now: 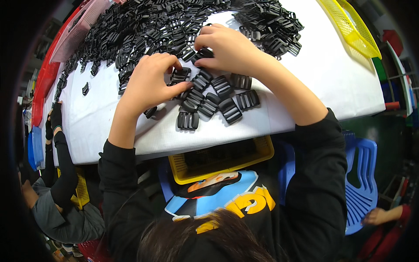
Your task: The person sorts black plastic buckles on a white table, picking them up and arranging them into neat rows. They repeatedly gather scattered buckles and place them in organized lines across the table surface.
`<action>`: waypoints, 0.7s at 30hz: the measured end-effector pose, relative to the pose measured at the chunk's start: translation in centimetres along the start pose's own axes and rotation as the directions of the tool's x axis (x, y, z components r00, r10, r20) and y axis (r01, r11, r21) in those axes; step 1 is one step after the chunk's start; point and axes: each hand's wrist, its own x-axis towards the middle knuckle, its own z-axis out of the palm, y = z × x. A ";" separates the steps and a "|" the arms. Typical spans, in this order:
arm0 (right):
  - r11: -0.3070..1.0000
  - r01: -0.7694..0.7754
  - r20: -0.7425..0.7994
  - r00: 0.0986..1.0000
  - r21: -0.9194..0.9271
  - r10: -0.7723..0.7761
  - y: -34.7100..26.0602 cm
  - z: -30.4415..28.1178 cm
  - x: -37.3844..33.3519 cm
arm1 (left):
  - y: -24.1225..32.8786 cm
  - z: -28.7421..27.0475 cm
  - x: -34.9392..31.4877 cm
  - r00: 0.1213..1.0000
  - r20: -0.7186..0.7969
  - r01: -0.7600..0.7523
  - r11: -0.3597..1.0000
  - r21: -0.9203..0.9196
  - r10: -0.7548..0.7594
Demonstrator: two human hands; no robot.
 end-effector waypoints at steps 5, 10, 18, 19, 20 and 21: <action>0.987 -0.075 0.030 0.997 0.144 0.071 0.0 -0.8 -0.5 | -0.1 1.4 -0.3 0.978 -0.199 -0.051 0.998 0.038 0.058; 0.998 0.001 0.020 1.000 0.063 -0.003 0.5 0.1 -1.0 | -0.6 0.1 -0.1 0.991 -0.101 -0.106 0.982 -0.157 0.091; 0.849 -0.125 0.168 0.985 0.513 0.044 -1.3 -1.4 -0.5 | -1.6 1.5 0.2 0.979 -0.203 0.022 0.999 -0.046 -0.031; 0.833 -0.105 0.168 0.986 0.543 0.015 -1.2 -1.2 -0.5 | -2.0 1.5 0.3 0.982 -0.180 0.056 0.998 -0.032 -0.061; 0.835 -0.142 0.189 0.981 0.532 0.047 -1.4 -1.0 -0.6 | -2.3 1.8 0.6 0.983 -0.184 0.024 1.000 -0.001 -0.024; 0.836 -0.181 0.211 0.974 0.518 0.080 -1.6 -0.8 -0.7 | -2.8 2.3 0.8 0.982 -0.188 -0.008 1.000 0.027 0.013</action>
